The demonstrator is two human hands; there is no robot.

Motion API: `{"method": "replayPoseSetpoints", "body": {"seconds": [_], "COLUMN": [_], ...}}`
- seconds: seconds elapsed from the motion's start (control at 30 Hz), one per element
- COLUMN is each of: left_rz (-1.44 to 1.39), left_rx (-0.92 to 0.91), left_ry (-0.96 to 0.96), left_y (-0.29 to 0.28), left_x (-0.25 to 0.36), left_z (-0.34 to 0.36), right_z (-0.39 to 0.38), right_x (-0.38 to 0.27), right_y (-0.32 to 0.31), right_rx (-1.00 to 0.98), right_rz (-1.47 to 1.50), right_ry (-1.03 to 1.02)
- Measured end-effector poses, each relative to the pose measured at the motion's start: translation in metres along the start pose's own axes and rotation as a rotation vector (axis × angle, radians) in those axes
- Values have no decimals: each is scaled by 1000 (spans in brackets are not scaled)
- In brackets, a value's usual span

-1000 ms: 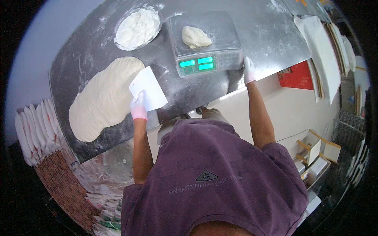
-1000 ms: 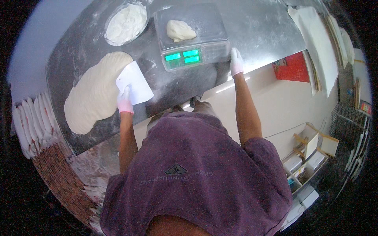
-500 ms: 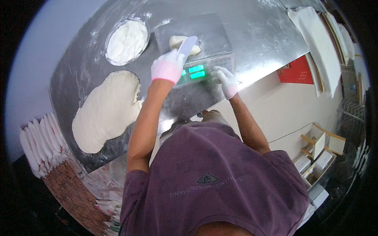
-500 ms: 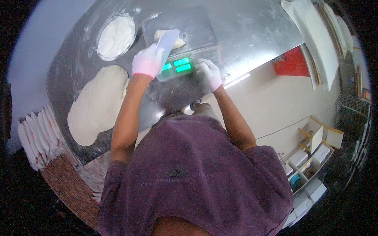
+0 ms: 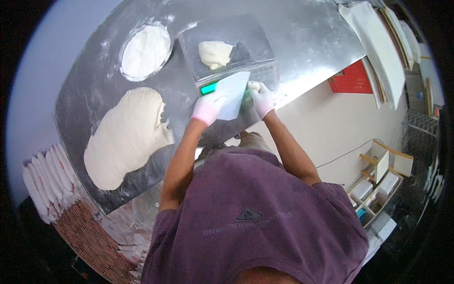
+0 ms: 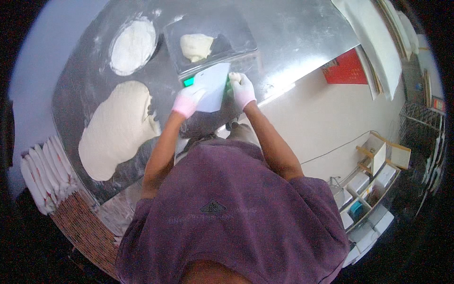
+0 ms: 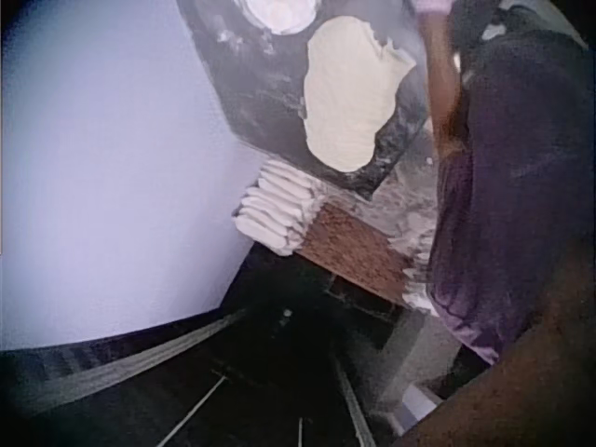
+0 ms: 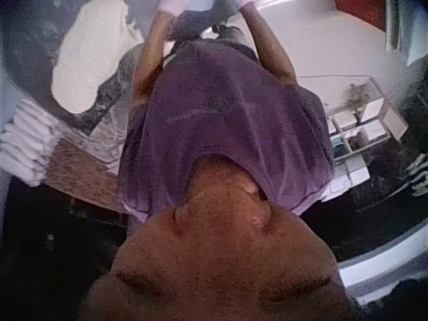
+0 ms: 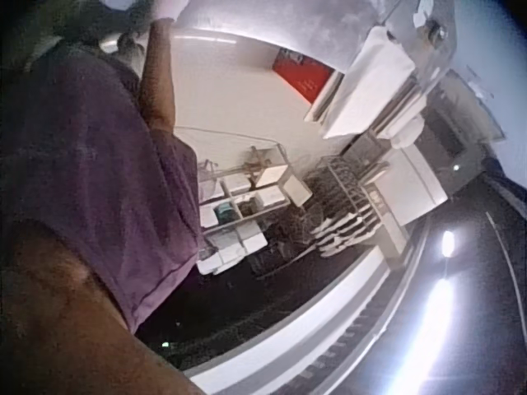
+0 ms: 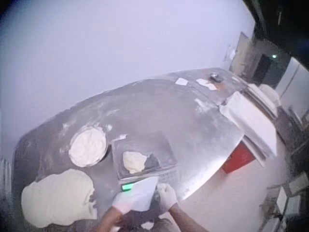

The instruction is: The person prepares dough on a large metal table. They use a scraper and their hands to pat, roll, and shape a large piece of dough, then use the scraper to cut smaller portions from it and weigh each one on a digital scale.

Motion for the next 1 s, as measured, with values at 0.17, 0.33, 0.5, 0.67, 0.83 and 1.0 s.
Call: {"method": "replayPoseSetpoints", "body": {"seconds": [0.17,0.33,0.5,0.67,0.83,1.0], "left_rz": [128,-55,-59,-63,184,751], "left_rx": [34,244,301,317,215,69], "left_ry": [-247,-525,-479,-449,-317,74], "left_y": [-55,-84,-98,-105,-122,-145], "left_x": [-60,-73,-50,-22,-7,-84], "left_z": [-102,-135,-110,-78,-17,60], "right_z": [-52,-70,-68,-52,-36,-16], "right_x": [14,31,30,24,2,-47], "right_y": [31,65,42,13,10,39], "right_rx": [-224,-359,-292,-219,-169,-149], "right_rz": [-487,-722,-689,-546,-197,39], "right_ry": [-267,-410,-385,-245,-159,-250]}}
Point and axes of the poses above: each hand's wrist, its own z-axis towards the middle knuckle, its own y-axis out of the palm, x = y × z, the point moved 4 cm from there along z, towards the middle knuckle, and after that the axes turned 8 degrees about x, right-handed, at the moved point
